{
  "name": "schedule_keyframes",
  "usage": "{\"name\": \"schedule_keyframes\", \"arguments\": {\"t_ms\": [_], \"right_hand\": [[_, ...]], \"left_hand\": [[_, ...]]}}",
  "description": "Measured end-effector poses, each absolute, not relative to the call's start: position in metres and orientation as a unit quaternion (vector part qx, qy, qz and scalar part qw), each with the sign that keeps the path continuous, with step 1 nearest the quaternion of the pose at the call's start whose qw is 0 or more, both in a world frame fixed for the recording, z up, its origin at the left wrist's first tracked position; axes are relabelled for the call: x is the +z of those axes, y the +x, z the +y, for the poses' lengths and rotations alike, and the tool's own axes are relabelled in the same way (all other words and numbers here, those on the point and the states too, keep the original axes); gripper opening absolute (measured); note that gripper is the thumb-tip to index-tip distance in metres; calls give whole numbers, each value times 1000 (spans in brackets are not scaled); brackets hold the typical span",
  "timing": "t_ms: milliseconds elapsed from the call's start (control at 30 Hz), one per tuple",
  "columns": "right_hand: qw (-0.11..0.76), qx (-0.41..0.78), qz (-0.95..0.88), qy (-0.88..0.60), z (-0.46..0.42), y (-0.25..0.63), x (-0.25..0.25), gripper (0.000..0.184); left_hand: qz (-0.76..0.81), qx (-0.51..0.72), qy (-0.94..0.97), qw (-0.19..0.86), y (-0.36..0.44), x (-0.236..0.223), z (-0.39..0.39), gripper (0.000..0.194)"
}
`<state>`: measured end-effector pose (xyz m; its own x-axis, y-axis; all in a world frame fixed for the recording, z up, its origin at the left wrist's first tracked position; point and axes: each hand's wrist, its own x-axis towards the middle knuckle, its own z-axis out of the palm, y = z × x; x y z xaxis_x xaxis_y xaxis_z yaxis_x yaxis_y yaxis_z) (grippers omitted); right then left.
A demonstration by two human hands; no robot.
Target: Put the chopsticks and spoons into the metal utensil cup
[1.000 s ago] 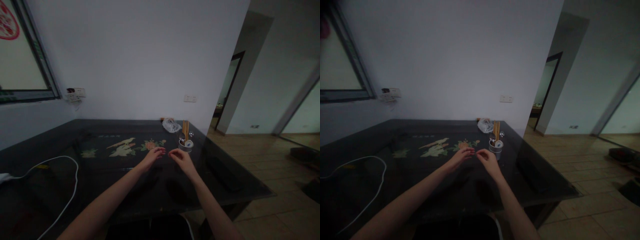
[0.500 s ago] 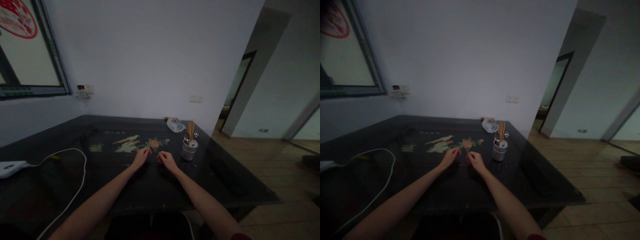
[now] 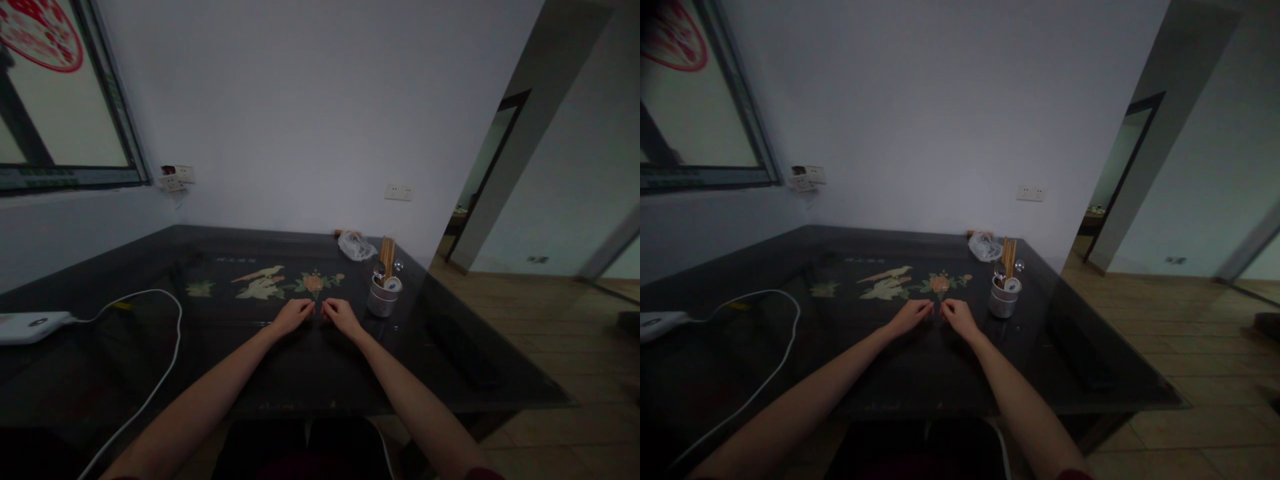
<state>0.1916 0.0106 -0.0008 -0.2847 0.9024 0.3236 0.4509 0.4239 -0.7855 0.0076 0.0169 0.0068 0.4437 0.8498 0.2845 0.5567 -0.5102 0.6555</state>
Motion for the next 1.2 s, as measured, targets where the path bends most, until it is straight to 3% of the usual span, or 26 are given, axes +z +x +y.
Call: {"name": "schedule_keyframes", "arguments": {"t_ms": [1200], "right_hand": [[325, 199, -765, -519, 5, 192, 11, 30]], "left_hand": [[454, 229, 840, 188, 8, 5, 19, 35]]}}
